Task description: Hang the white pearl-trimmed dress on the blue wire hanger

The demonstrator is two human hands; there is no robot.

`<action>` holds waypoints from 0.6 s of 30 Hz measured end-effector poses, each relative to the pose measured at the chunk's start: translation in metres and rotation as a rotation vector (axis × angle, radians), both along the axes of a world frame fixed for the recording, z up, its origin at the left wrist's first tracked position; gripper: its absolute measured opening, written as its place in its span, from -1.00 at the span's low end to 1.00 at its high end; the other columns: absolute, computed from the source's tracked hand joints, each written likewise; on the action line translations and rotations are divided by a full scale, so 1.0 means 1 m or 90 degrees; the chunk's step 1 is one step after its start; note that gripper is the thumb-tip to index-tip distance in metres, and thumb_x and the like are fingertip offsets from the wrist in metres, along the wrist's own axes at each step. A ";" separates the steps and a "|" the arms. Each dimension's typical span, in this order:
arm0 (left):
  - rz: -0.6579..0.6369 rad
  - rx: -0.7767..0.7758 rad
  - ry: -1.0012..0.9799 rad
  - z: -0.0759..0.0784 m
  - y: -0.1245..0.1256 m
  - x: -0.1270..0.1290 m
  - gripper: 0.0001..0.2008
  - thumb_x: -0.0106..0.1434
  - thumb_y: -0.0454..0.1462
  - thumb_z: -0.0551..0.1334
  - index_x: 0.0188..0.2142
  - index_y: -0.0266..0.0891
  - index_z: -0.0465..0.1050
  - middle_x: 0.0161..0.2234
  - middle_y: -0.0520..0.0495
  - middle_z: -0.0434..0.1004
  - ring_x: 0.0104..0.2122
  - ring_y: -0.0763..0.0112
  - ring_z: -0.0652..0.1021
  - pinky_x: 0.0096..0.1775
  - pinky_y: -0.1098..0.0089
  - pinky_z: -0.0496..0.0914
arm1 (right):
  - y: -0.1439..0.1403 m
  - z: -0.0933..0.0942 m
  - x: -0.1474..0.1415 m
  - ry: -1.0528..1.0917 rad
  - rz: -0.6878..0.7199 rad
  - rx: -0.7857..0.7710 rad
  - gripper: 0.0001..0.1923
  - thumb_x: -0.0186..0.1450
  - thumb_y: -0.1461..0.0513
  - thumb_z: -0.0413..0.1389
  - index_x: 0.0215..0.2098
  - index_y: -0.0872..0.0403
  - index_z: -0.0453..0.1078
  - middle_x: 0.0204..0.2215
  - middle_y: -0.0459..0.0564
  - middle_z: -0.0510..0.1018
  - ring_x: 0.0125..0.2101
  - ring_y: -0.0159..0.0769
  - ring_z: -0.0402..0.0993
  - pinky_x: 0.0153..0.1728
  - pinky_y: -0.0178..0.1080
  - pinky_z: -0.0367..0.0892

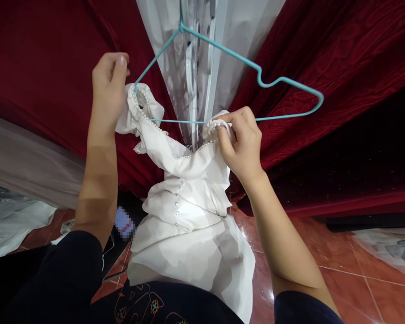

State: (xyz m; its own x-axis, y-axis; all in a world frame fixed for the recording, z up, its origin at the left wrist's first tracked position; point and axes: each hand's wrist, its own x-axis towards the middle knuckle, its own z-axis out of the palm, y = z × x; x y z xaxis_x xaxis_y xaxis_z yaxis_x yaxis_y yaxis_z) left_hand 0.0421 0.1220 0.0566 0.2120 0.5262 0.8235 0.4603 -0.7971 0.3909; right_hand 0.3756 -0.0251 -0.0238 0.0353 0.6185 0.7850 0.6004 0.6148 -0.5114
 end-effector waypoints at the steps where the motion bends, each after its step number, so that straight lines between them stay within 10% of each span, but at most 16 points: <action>1: 0.016 0.045 -0.022 0.000 -0.011 0.007 -0.29 0.43 0.43 0.05 0.09 -0.04 0.51 0.02 0.03 0.64 0.06 0.37 0.61 0.14 0.21 0.56 | 0.001 0.000 0.000 -0.004 -0.006 0.004 -0.65 0.54 -0.04 0.04 -0.14 -0.03 0.55 -0.21 0.08 0.54 -0.12 -0.09 0.52 0.02 0.06 0.48; 5: 0.055 0.130 -0.088 -0.014 -0.078 0.065 -0.61 0.67 0.12 0.01 -0.04 0.08 0.51 -0.07 0.03 0.59 0.02 0.31 0.64 0.14 0.09 0.58 | 0.003 -0.001 -0.003 -0.030 -0.046 0.033 -0.66 0.55 -0.03 0.03 -0.15 -0.05 0.55 -0.23 0.10 0.55 -0.15 -0.09 0.53 -0.06 0.04 0.51; 8: -0.114 0.027 0.126 -0.037 -0.113 0.106 -0.74 0.64 -0.25 0.06 -0.02 0.00 0.55 -0.02 -0.02 0.64 0.05 0.21 0.67 0.12 0.06 0.59 | 0.003 -0.001 -0.001 -0.047 -0.067 0.044 -0.65 0.55 -0.03 0.02 -0.13 -0.05 0.55 -0.22 0.12 0.57 -0.14 -0.07 0.55 -0.07 0.06 0.53; 18: -0.130 -0.049 0.047 -0.061 -0.107 0.121 -0.57 0.37 -0.62 0.07 -0.11 -0.13 0.56 -0.09 0.03 0.70 -0.03 0.35 0.71 0.05 0.27 0.62 | -0.023 -0.010 0.014 0.126 -0.071 0.199 -0.81 0.43 0.19 0.20 -0.07 -0.07 0.65 -0.01 0.14 0.67 0.03 -0.02 0.61 0.03 0.12 0.50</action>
State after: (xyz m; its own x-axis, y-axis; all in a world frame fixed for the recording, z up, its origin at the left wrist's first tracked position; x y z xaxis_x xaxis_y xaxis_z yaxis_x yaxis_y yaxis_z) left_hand 0.1626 0.0146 -0.0039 0.3783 0.5274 0.7608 0.3226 -0.8454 0.4256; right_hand 0.3901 -0.0480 -0.0334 0.2589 0.3338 0.9064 0.5810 0.6959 -0.4222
